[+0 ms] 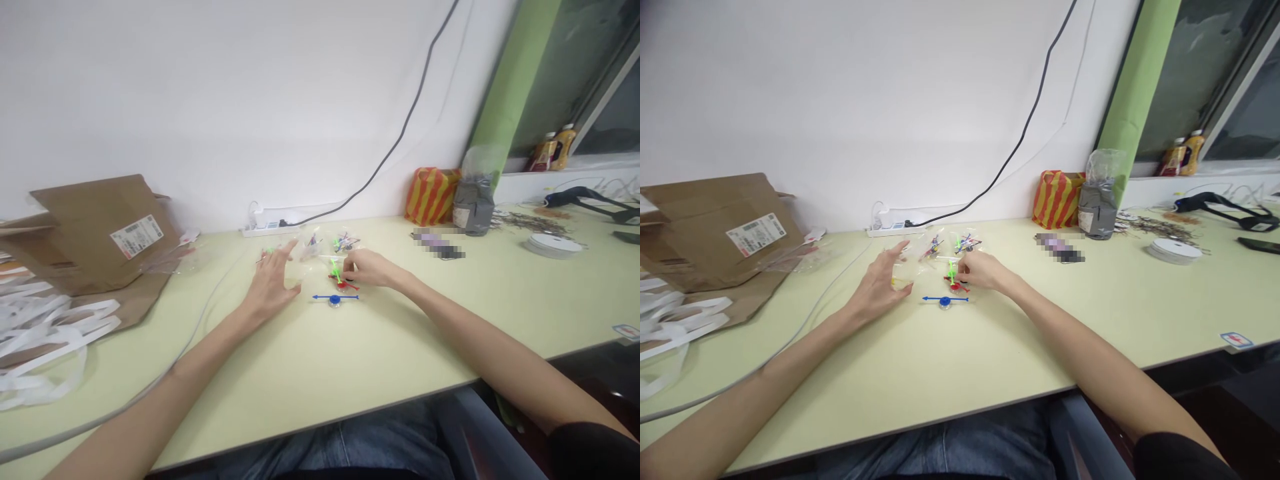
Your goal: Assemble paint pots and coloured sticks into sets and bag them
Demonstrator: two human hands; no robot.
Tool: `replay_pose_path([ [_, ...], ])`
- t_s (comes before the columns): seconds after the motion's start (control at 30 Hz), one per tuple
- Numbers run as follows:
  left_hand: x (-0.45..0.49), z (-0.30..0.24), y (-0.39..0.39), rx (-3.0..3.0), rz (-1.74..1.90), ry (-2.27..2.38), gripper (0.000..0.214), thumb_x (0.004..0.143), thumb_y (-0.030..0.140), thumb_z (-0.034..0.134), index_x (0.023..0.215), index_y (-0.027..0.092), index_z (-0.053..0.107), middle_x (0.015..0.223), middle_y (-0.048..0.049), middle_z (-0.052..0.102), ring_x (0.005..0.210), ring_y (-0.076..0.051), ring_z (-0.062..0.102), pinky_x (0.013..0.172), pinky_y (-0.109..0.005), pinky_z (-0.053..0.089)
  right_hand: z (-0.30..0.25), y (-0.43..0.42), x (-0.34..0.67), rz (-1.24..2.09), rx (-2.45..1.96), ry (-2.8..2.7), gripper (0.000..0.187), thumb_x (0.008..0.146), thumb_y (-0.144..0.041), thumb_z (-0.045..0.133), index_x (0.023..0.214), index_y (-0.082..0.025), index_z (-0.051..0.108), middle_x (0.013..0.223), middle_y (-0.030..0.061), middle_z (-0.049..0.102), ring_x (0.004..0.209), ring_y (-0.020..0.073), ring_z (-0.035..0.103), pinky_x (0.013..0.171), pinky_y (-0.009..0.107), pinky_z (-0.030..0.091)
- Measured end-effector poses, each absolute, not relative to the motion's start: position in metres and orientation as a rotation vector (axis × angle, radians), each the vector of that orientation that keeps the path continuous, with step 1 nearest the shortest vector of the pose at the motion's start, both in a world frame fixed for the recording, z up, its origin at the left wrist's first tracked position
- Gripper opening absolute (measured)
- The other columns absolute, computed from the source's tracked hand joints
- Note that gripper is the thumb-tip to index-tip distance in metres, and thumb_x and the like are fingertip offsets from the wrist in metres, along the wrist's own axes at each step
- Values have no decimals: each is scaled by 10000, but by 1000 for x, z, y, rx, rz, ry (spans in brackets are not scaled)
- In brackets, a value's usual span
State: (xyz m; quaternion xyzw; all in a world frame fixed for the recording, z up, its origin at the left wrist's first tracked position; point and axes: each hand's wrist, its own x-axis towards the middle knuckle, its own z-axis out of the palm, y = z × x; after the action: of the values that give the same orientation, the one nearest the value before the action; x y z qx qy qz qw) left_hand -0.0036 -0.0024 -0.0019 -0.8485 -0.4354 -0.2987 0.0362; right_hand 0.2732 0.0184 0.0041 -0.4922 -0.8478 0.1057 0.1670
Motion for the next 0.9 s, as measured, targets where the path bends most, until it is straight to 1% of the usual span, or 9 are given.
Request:
replay_pose_path([
  [0.07,-4,-4,-1,-2638,-844,-1311,875,781,204,603,1563,262,215,1288,-98,547,1260,-309,496,1178,-563,246,3,15,267,278,-1405,-2396,143,831,-283,684,733,-192,736,728,49,721,701,176,607,632,259,375],
  [0.17,-6,-5,1,-2691,-778,-1305,881,770,193,592,1567,252,222,1253,-95,545,1251,-318,484,1158,-558,277,2,13,263,225,-1391,-2362,100,817,-213,659,741,-176,712,763,66,719,740,183,609,664,261,391],
  [0.3,-8,-6,3,-2725,-814,-1348,867,753,199,597,1553,250,265,1199,-81,549,1192,-301,501,1125,-530,323,3,12,264,122,-1281,-2257,144,889,-156,532,804,-172,646,869,70,706,816,177,597,733,264,405],
  [0.43,-13,-10,8,-2767,-849,-1435,828,749,250,620,1523,236,326,1195,-85,546,1153,-292,522,1050,-478,411,4,12,265,69,-1265,-2156,168,950,-166,460,859,-184,601,907,64,679,857,179,575,769,275,404],
  [0.57,-20,-15,15,-2742,-814,-1503,867,747,313,640,1540,235,301,1279,-111,540,1254,-339,495,1077,-524,394,2,12,264,48,-1267,-2146,187,963,-165,437,847,-186,581,909,69,670,871,185,573,776,284,400],
  [0.63,-24,-17,17,-2777,-783,-1528,851,758,331,633,1537,225,308,1359,-134,519,1307,-351,473,1092,-525,394,2,14,264,104,-1256,-2093,176,956,-179,445,844,-185,581,873,61,672,824,179,578,745,281,403],
  [0.73,-26,-20,18,-2839,-780,-1539,758,773,319,592,1492,215,377,1415,-133,503,1324,-317,487,1100,-469,417,3,18,265,346,-1207,-1909,155,925,-232,490,824,-176,593,787,42,671,708,156,580,667,265,411],
  [0.83,-25,-19,18,-2850,-856,-1574,751,749,268,569,1476,211,388,1348,-113,543,1252,-276,547,1021,-408,491,7,19,264,619,-1128,-1655,156,874,-283,553,802,-160,617,714,37,663,647,144,578,602,252,414],
  [0.9,-22,-17,17,-2835,-941,-1609,757,742,248,568,1474,202,382,1282,-101,567,1236,-267,549,979,-387,512,10,18,264,759,-1065,-1523,153,835,-295,594,788,-154,628,679,38,666,628,138,575,590,249,422],
])
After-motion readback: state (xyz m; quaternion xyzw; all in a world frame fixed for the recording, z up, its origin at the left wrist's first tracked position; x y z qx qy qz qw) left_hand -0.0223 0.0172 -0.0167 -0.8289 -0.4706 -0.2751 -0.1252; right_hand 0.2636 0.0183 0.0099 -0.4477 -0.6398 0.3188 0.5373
